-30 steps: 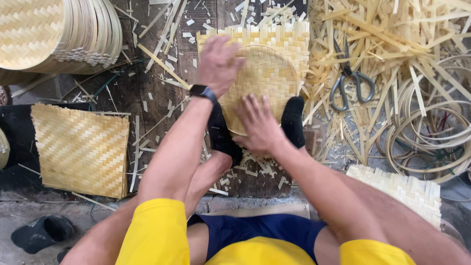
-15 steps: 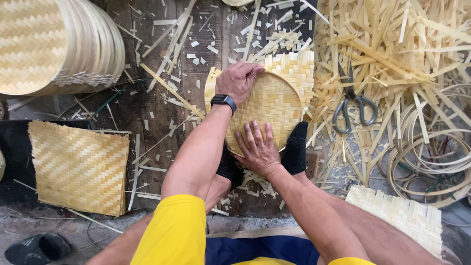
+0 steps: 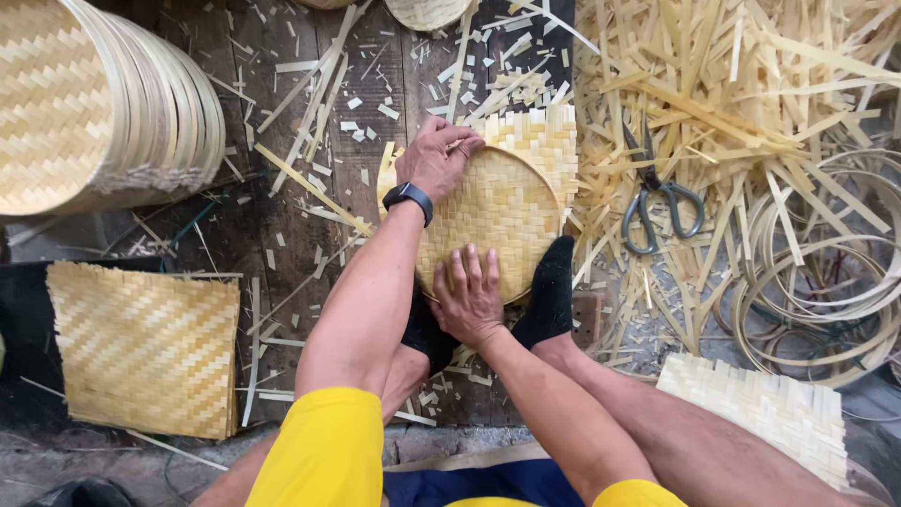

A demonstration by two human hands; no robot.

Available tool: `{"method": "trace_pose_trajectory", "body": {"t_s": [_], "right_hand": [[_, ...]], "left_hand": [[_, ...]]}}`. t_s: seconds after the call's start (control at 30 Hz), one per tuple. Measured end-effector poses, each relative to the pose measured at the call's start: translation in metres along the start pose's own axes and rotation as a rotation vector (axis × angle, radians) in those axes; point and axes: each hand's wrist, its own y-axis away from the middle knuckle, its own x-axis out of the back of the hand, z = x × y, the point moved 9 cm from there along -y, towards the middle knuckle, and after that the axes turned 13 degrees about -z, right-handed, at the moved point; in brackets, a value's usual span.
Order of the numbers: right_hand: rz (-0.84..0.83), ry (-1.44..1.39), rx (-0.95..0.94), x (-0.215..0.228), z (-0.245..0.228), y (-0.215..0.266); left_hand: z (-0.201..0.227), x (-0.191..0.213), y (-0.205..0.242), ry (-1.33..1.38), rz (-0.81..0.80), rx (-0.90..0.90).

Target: The person assembles a circular bamboo rim onto a woven base, uses large shears to trim the excess bamboo strips from around the rim, and places the finished component onto a stack of similar items.

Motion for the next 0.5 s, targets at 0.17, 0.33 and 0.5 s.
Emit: {"method": "trace_pose_trajectory", "body": {"t_s": [0.17,0.33,0.5], "right_hand": [[0.048,-0.073,-0.020,0.022,0.002,0.000],[0.050,-0.282,-0.037,0.051,0.086,-0.043],[0.183,-0.296,-0.100,0.098,0.169,-0.102]], "left_hand": [[0.002,0.001,-0.007,-0.016,0.094,-0.124],[0.014,-0.011,0.000,-0.336,0.157,-0.423],[0.006,-0.025,-0.016,-0.391,-0.077,-0.229]]}}
